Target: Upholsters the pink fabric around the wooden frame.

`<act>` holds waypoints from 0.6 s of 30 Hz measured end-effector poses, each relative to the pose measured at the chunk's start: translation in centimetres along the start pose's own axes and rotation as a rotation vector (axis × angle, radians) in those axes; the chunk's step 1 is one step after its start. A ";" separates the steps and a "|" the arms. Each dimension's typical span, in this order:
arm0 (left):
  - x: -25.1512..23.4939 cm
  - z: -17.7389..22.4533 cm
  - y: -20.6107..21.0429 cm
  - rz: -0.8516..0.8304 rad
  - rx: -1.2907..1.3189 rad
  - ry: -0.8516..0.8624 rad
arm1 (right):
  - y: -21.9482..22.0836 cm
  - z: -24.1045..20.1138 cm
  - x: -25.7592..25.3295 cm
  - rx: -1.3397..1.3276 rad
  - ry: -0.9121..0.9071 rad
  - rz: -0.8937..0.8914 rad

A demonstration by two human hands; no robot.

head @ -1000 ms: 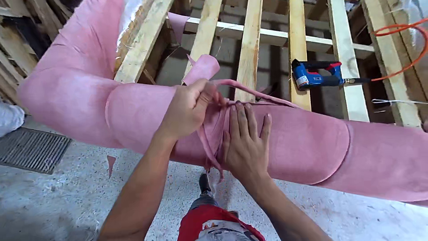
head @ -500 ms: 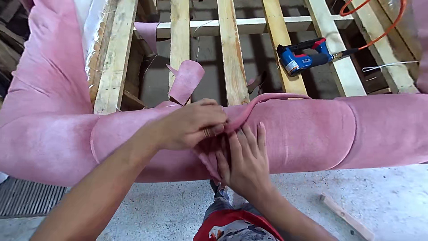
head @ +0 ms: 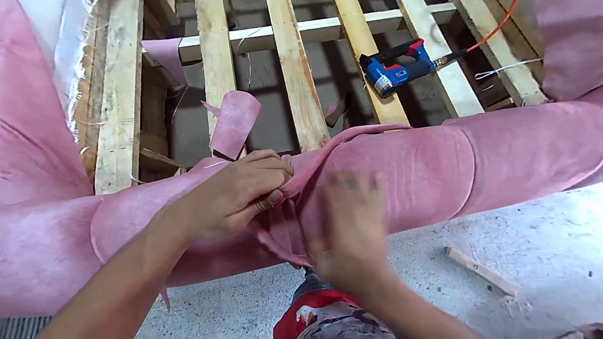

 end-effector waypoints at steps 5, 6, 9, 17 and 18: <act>0.6 -0.4 0.7 -0.085 -0.016 -0.020 | 1.4 2.1 -0.3 0.075 -0.111 -0.048; 0.8 -0.3 0.9 -0.098 -0.014 -0.021 | -0.2 4.6 -0.7 0.114 -0.059 -0.063; 0.7 0.1 1.0 -0.104 -0.053 0.015 | -7.3 14.0 -1.9 0.273 0.219 0.006; -0.2 -0.8 2.4 -0.227 -0.066 0.059 | 0.2 2.1 -0.2 -0.075 0.038 0.033; -0.5 -0.7 2.5 -0.263 -0.041 0.042 | 0.9 2.3 -0.6 -0.073 -0.037 0.003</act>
Point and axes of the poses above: each hand's wrist, its own x-axis away from the middle knuckle, its own y-axis out of the palm, z = x × y, the point moved 10 cm from there along -x, towards the middle knuckle, and after that the axes turned 15 degrees about -x, right-handed, at the moved point
